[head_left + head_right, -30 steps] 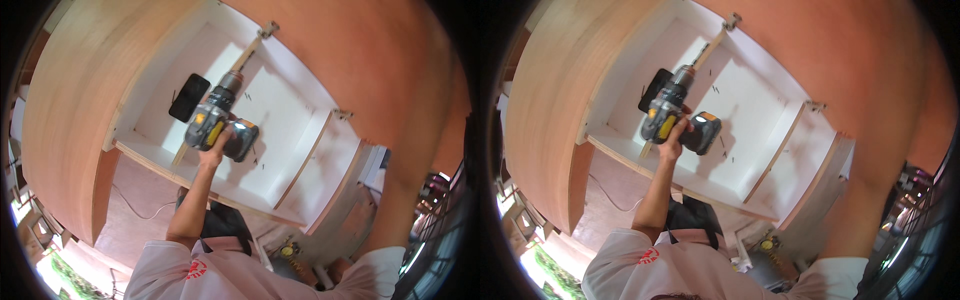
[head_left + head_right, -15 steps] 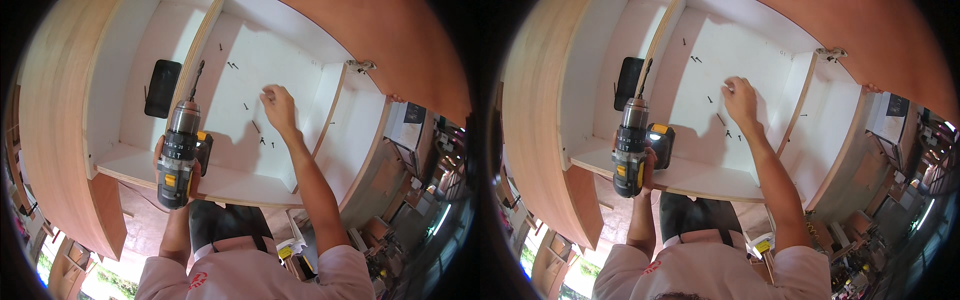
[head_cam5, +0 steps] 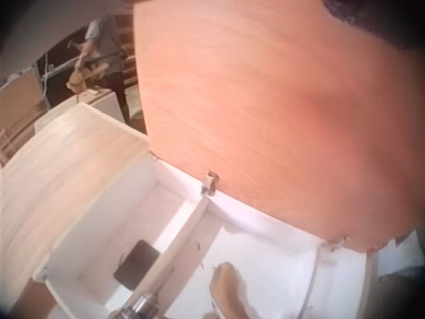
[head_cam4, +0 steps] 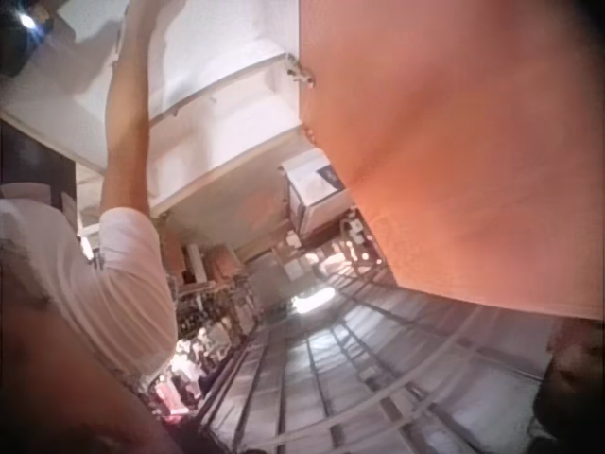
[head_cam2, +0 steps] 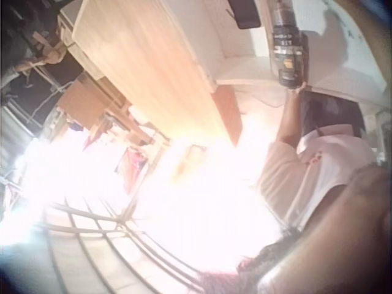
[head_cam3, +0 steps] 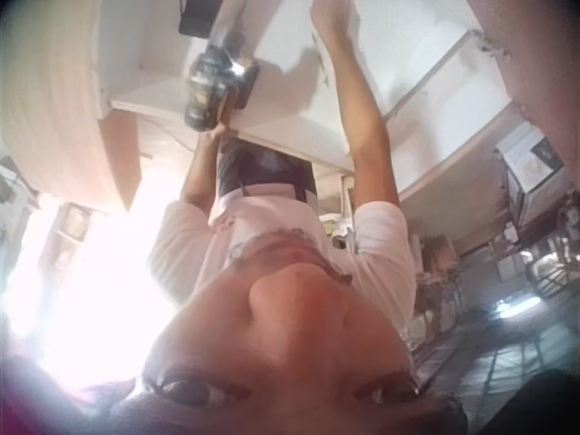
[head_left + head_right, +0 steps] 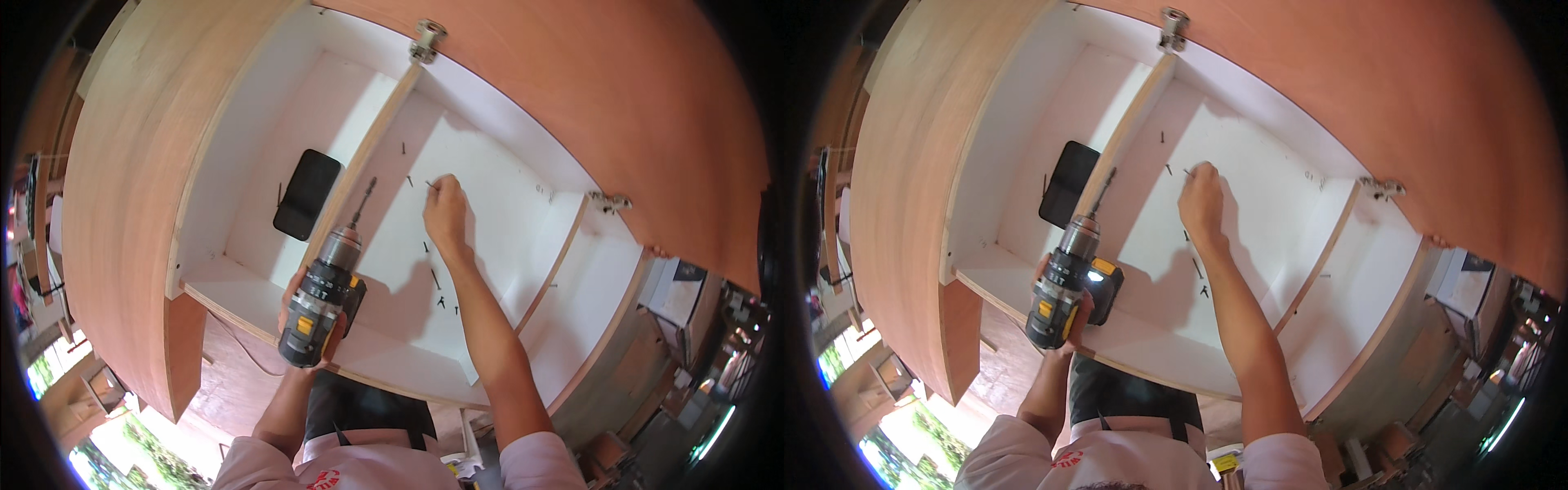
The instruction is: The person uses a cordless drill to attach metal hinges to a wooden cabinet door, then positions a white panel inside the cabinet frame with assistance from another person.
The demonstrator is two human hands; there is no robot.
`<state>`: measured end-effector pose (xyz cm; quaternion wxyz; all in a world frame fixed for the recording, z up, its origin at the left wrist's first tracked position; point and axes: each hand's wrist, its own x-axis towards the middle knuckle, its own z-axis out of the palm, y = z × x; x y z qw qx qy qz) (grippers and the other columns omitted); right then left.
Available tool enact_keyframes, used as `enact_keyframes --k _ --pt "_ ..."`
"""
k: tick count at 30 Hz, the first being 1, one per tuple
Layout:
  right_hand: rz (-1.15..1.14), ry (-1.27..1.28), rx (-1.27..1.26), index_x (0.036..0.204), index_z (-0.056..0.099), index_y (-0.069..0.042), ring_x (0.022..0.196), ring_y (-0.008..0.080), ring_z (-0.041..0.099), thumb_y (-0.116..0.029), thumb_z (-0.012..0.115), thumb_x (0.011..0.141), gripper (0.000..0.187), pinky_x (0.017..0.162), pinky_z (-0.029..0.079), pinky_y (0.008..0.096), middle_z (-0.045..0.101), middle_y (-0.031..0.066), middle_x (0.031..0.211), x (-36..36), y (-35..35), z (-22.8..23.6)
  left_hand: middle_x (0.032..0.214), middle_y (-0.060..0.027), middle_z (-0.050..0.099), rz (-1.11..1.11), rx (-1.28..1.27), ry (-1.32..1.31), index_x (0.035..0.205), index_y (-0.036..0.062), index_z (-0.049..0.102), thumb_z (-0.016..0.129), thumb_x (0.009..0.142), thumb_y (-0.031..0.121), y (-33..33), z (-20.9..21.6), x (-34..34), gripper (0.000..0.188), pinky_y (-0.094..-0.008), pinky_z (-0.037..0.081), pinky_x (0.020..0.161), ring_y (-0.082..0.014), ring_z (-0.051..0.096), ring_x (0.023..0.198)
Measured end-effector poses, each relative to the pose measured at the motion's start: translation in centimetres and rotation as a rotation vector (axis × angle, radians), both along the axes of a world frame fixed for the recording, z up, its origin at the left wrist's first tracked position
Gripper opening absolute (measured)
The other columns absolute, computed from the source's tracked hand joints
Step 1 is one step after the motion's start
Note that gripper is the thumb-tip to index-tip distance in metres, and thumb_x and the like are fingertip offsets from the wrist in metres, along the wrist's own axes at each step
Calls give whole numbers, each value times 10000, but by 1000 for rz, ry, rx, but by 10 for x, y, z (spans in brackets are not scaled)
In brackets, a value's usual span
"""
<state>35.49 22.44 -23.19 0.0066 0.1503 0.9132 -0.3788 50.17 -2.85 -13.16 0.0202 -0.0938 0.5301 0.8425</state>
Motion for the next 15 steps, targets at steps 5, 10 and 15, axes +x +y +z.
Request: enact_keyframes --k 5,10,15 --pt "-193 -114 -752 1056 587 -3 871 178 645 -48 654 961 125 820 557 336 637 84 916 11 5 52 1238 -146 652 17 -262 -83 1476 -4 437 893 690 119 2 14 -4 916 -360 560 949 -248 685 1091" --pt "-261 -133 -1165 1153 614 -48 969 124 610 -46 665 974 186 893 525 315 634 49 990 1 -12 90 1230 -176 680 -25 -513 -19 1466 -1 453 860 755 237 7 21 -21 853 -403 524 998 -312 695 1100" --pt "-192 -58 -1538 1142 610 -83 1003 118 570 -106 664 1006 148 924 480 314 622 19 1071 -24 -30 103 1310 -182 644 -127 -455 -104 1474 3 449 840 767 254 12 33 -40 846 -415 494 1044 -333 652 1200"
